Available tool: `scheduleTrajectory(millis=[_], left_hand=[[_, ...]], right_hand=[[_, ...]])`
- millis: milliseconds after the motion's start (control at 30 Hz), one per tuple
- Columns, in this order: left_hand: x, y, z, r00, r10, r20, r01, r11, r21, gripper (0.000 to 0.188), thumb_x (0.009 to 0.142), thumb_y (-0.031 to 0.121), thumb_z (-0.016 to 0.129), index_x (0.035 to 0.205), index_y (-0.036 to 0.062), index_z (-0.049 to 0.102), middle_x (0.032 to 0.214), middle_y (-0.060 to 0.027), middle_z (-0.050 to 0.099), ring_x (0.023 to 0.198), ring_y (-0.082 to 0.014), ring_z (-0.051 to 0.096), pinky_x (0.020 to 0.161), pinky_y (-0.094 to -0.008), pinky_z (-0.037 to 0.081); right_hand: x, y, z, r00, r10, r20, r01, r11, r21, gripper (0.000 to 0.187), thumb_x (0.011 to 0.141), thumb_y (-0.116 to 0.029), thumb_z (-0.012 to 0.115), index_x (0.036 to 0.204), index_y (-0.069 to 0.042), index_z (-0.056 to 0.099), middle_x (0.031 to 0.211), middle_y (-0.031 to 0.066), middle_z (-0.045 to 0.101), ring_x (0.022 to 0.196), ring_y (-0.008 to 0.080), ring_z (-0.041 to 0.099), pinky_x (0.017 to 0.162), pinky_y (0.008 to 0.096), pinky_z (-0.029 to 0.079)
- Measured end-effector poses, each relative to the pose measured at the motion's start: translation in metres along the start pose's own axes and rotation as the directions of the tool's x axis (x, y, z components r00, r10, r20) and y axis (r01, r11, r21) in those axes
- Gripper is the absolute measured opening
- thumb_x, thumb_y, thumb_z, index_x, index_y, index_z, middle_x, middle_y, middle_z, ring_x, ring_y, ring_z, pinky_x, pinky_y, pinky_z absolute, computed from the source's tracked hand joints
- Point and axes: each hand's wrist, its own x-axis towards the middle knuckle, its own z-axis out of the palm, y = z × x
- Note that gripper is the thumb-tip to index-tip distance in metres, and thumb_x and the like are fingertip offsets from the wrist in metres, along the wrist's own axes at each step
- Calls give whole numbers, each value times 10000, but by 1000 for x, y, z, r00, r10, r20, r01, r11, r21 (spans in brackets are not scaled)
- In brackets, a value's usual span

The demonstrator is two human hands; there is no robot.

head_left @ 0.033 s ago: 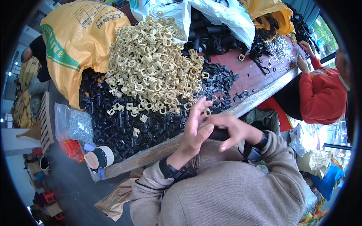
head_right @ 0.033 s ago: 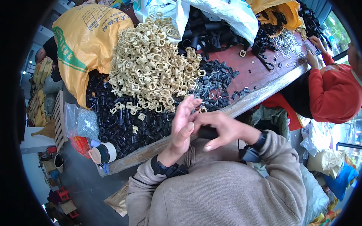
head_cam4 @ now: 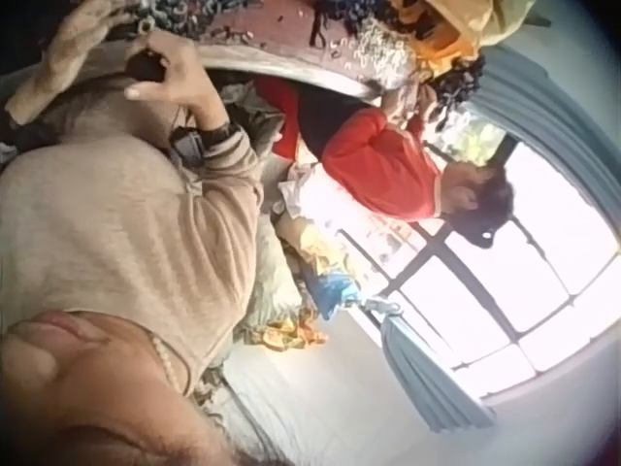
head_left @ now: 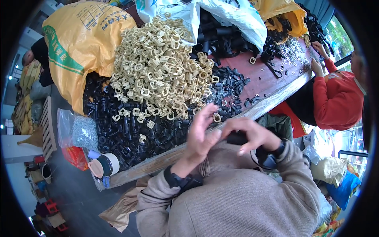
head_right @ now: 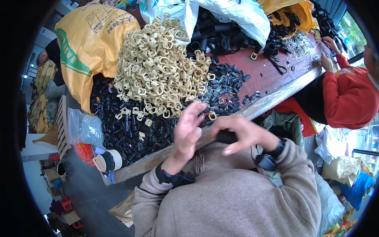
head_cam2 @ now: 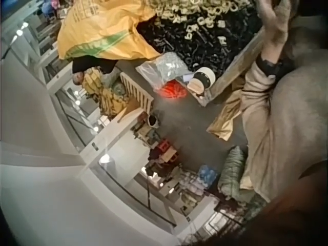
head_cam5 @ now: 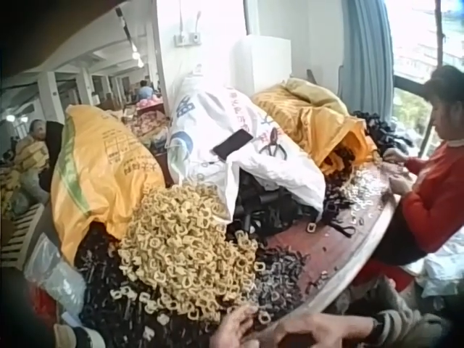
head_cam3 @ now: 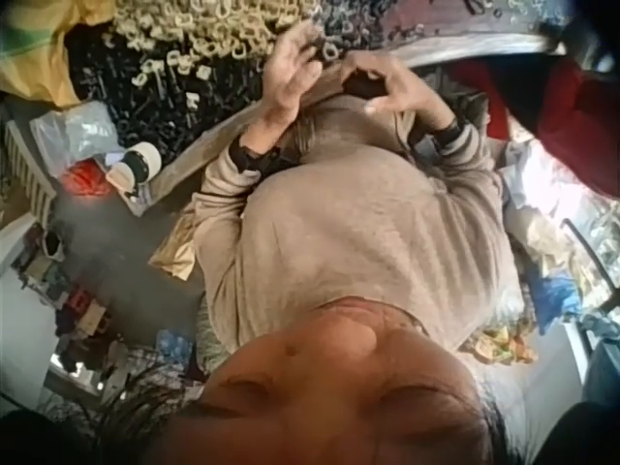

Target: Assembling gold-colored metal clips onto black plastic components.

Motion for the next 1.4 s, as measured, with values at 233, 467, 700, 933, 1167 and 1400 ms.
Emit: scheduleTrajectory(millis=[233,467,700,933,1167,1400], left_hand=[[-23,29,-99,909,155,-386,111,803,585,347,773,136,576,1083,9,487,1045,-88,515,877,-165,529,734,-275,436],[-15,42,-160,837,498,-227,240,40,970,329,748,87,580,1063,30,505,959,-127,540,752,-249,559,641,-322,459],[-16,42,-169,891,176,-419,441,-111,890,340,722,91,588,1047,17,520,936,-181,551,796,-375,534,691,-395,444],[-18,38,-183,856,329,-400,348,206,914,318,783,110,561,1084,26,504,923,-129,577,791,-267,576,701,-349,461],[-33,49,-153,837,94,-539,-69,995,66,378,835,117,520,1194,48,424,1043,-98,546,919,-212,533,751,-319,458],[-34,38,-108,906,-335,-258,19,641,-767,480,823,141,540,1243,26,338,1075,-127,502,960,-219,504,754,-327,470]], right_hand=[[-177,43,-35,649,632,-423,-752,619,-228,436,647,-346,671,874,14,573,805,130,577,759,255,574,675,312,453],[-182,60,-19,543,697,-468,-836,398,-377,472,632,-214,690,1017,15,542,836,153,583,778,254,587,703,312,467],[-55,12,-41,914,403,-32,-405,912,-71,368,679,-164,669,958,46,550,823,100,585,755,206,579,650,297,448],[7,29,-23,975,15,-222,-130,847,-515,137,728,-7,568,865,-1,562,752,112,529,677,270,528,577,324,417],[27,56,-21,983,-53,-176,-87,705,-703,108,689,-29,580,788,-16,539,722,104,487,655,287,512,561,352,418],[30,60,-17,986,43,-160,-151,634,-759,91,684,-51,565,758,-36,515,702,97,457,619,280,510,521,365,420]])
